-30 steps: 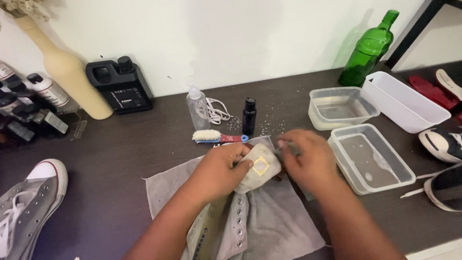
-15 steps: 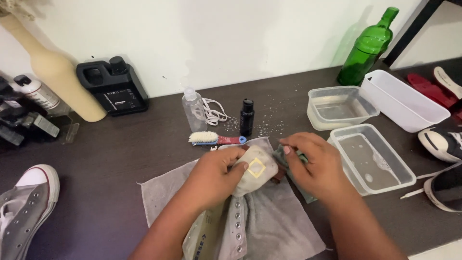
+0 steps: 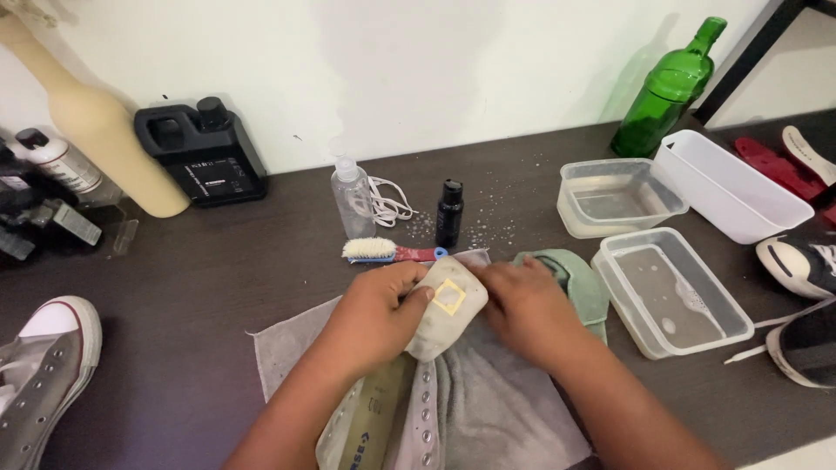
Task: The person wipes a gray canvas sneaker with a green cloth, then uses a small brush to scrub the white rubber toe cap. The person dips the brush into a container of water and continues scrubbing the toe cap area.
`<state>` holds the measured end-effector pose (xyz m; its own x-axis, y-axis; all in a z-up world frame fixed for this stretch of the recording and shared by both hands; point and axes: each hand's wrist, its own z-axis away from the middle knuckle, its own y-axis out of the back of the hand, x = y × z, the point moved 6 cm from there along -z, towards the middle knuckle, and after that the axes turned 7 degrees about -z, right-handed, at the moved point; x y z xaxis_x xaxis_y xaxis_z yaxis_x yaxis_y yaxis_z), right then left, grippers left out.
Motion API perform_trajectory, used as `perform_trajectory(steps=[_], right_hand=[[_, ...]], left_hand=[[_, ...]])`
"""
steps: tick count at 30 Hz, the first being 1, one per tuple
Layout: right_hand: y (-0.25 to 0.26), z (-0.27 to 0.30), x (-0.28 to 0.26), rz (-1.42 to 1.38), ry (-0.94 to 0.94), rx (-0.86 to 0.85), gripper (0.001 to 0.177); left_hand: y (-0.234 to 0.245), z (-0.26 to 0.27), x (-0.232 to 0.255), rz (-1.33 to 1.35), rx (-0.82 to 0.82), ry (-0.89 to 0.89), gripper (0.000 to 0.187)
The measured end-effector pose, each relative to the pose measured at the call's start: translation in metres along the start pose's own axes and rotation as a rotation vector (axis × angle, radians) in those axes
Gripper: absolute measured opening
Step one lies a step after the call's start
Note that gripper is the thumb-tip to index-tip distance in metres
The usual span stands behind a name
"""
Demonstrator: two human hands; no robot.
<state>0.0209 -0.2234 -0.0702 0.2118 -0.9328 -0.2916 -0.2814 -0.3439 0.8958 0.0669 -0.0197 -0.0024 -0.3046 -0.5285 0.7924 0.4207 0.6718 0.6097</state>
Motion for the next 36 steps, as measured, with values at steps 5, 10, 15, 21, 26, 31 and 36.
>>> perform_trajectory(steps=[5, 10, 15, 21, 26, 31, 36], right_hand=[[0.052, 0.011, 0.002, -0.411, 0.057, 0.543, 0.064], [0.047, 0.016, -0.024, -0.401, 0.405, 0.578, 0.060], [0.032, 0.004, 0.012, -0.236, 0.219, 0.481, 0.054], [0.034, 0.011, -0.015, -0.457, 0.478, 0.536, 0.058], [0.018, 0.005, 0.006, -0.344, 0.385, 0.444, 0.050], [0.034, 0.014, 0.014, -0.332, 0.087, 0.575, 0.059], [-0.001, 0.006, -0.023, -0.363, 0.533, 0.483, 0.037]], left_hand=[[-0.002, 0.002, -0.005, 0.004, 0.011, -0.035, 0.031], [-0.001, 0.008, 0.016, 0.105, -0.034, -0.136, 0.037], [-0.010, -0.004, -0.016, 0.220, -0.078, -0.166, 0.040], [-0.018, -0.015, -0.032, 0.233, -0.099, -0.143, 0.039], [-0.009, 0.000, -0.005, 0.237, -0.135, -0.172, 0.042], [-0.010, -0.005, -0.009, 0.223, -0.125, -0.149, 0.040], [-0.006, 0.001, 0.003, 0.215, -0.131, -0.243, 0.045]])
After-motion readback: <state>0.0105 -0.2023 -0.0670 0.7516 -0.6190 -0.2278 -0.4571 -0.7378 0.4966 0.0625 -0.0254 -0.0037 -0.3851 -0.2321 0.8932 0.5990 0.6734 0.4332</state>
